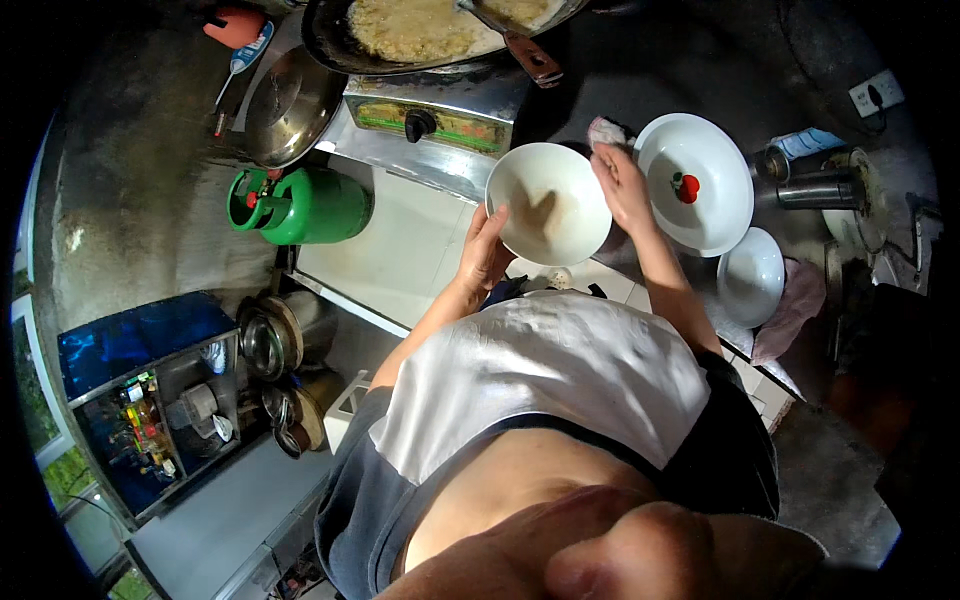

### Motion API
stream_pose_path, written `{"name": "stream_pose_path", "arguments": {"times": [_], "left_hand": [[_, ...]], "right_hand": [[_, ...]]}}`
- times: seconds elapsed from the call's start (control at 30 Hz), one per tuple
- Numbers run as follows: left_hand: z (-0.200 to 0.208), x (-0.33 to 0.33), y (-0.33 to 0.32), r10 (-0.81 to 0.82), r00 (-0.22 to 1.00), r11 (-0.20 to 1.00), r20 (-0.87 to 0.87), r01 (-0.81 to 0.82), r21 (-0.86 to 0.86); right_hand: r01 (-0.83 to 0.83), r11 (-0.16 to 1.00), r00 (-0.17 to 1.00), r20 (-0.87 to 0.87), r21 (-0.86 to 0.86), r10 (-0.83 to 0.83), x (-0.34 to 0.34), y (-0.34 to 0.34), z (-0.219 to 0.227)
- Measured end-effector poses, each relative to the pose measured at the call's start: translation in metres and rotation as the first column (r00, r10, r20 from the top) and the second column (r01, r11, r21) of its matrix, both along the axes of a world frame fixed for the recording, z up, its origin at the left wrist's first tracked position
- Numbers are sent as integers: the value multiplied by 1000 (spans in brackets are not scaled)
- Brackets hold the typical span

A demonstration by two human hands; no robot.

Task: The person cleans a wooden chair with a cloth while sitting on the floor, then moves to the kitchen to stir a simmering dish in a pan and serve it into a bowl.

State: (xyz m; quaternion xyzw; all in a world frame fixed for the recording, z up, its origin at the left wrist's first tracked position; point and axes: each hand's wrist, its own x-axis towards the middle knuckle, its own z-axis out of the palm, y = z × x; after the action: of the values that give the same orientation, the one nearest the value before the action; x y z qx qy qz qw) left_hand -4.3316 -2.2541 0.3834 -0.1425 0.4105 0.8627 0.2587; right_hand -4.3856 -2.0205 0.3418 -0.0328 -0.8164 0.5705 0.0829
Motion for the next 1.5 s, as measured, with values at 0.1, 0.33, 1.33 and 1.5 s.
{"name": "stream_pose_path", "arguments": {"times": [0.1,0.33,1.33,1.5], "left_hand": [[-8,-4,15,74,996,997,41,-72,-34],[-37,-29,39,89,994,984,-62,-98,-149],[-174,-245,-645,650,660,239,-377,-648,-723],[-206,-299,-707,499,841,-221,-208,-109,-969]], "right_hand": [[-11,982,999,-45,191,19,38,-9,44],[59,961,939,-341,269,38,72,-9,76],[-588,427,732,677,686,-79,-106,-322,19],[-715,322,591,783,620,-195,-125,-342,25]]}}
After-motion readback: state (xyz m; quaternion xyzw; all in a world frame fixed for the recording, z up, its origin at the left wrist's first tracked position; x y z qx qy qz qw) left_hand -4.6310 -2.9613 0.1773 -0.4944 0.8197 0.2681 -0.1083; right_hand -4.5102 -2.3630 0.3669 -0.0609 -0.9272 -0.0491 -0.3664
